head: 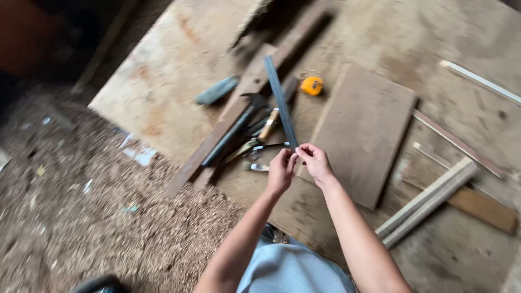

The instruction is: The person uses a hand saw to cut a thin wooden strip on a workbench, then uses a metal ruler and marker to draw straight lines on a larger wooden board.

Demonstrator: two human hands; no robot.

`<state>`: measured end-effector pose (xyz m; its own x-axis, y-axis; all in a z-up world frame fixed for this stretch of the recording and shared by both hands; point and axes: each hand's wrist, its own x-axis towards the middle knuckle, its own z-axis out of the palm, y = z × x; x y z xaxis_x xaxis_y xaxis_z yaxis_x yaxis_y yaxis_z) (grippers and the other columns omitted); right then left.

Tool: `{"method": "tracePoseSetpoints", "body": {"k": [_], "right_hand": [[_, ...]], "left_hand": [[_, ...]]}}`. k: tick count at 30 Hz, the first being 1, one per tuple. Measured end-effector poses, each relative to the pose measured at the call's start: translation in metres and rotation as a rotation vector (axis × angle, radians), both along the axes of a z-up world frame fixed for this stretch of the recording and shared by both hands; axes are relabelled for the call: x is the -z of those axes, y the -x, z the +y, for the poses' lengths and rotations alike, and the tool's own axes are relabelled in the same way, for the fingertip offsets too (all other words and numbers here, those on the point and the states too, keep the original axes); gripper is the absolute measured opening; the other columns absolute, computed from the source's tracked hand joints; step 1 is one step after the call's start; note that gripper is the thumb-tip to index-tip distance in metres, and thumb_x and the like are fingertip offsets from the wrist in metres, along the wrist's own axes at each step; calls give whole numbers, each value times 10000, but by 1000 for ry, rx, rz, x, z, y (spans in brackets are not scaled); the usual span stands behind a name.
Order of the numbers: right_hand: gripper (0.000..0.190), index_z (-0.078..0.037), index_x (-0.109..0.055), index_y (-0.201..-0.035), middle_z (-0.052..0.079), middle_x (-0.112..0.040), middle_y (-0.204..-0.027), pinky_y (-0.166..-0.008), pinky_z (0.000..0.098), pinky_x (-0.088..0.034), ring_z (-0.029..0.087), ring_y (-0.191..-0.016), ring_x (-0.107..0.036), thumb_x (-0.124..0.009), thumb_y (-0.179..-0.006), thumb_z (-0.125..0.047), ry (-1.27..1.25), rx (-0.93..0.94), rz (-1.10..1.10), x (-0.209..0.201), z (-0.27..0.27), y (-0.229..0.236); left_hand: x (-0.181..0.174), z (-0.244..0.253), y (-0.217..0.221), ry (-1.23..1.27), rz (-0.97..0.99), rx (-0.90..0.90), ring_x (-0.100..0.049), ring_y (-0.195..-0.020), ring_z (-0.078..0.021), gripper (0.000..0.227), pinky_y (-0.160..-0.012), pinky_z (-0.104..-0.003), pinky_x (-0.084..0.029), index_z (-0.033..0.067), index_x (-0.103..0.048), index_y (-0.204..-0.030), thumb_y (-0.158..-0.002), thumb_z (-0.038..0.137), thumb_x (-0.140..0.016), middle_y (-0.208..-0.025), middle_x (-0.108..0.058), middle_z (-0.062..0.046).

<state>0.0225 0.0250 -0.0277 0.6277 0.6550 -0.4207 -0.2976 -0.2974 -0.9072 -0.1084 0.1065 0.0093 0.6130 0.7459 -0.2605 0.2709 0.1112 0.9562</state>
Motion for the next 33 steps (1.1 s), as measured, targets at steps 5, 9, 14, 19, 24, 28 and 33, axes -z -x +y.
{"method": "tracePoseSetpoints", "body": {"k": [5, 9, 14, 19, 24, 28, 33], "right_hand": [[117, -90, -748, -996, -63, -644, -820, -621, 224, -416, 42, -691, -508, -714, -982, -200, 96, 176, -68, 27, -111, -17], [113, -93, -741, -1004, -70, -640, -817, -584, 213, -431, 35, -667, -515, -715, -973, -199, 145, 332, 3, 51, -162, -15], [129, -86, -737, -1040, -73, -630, -835, -548, 219, -405, 24, -672, -504, -721, -974, -196, 76, 454, -20, 74, -173, -24], [131, -79, -731, -1028, -72, -652, -833, -533, 220, -410, 21, -656, -519, -709, -976, -198, 139, 467, 24, 84, -163, -40], [151, -78, -749, -1067, -77, -660, -850, -545, 209, -347, 13, -654, -464, -690, -1006, -204, 69, 470, 32, 68, -131, -60], [235, -79, -749, -1143, -42, -744, -935, -680, 218, -467, 26, -759, -604, -661, -978, -222, 221, 363, -243, 40, -111, -89], [511, -22, -667, -1273, 120, -641, -1049, -720, 321, -556, 189, -822, -629, -753, -930, -392, 643, 146, -652, 6, -115, -100]], "left_hand": [[4, -34, -18, -134, 30, 371, -715, -732, -215, 266, -677, -339, -561, 20, -694, -1036, -972, 278, -712, -837, -740, -134], [14, -49, -31, -82, 133, 470, -730, -721, -225, 297, -677, -350, -576, 38, -706, -1058, -955, 316, -696, -848, -752, -124], [21, -53, -44, -169, 92, 547, -730, -731, -230, 255, -688, -359, -586, 42, -708, -1045, -939, 273, -701, -867, -747, -127], [20, -53, -67, -200, 170, 551, -727, -818, -250, 311, -745, -370, -583, 90, -665, -1166, -922, 279, -707, -941, -726, -129], [6, -45, -110, -494, 85, 561, -656, -1060, -319, 384, -900, -430, -540, 129, -651, -1208, -876, 294, -750, -1082, -685, -135], [1, -32, -145, -503, 104, 510, -647, -1060, -322, 381, -892, -437, -536, 123, -644, -1204, -885, 310, -737, -1086, -668, -143], [11, -16, -163, -574, 194, 477, -646, -1055, -310, 343, -916, -440, -535, 128, -653, -1201, -928, 326, -718, -1077, -665, -129]]}}
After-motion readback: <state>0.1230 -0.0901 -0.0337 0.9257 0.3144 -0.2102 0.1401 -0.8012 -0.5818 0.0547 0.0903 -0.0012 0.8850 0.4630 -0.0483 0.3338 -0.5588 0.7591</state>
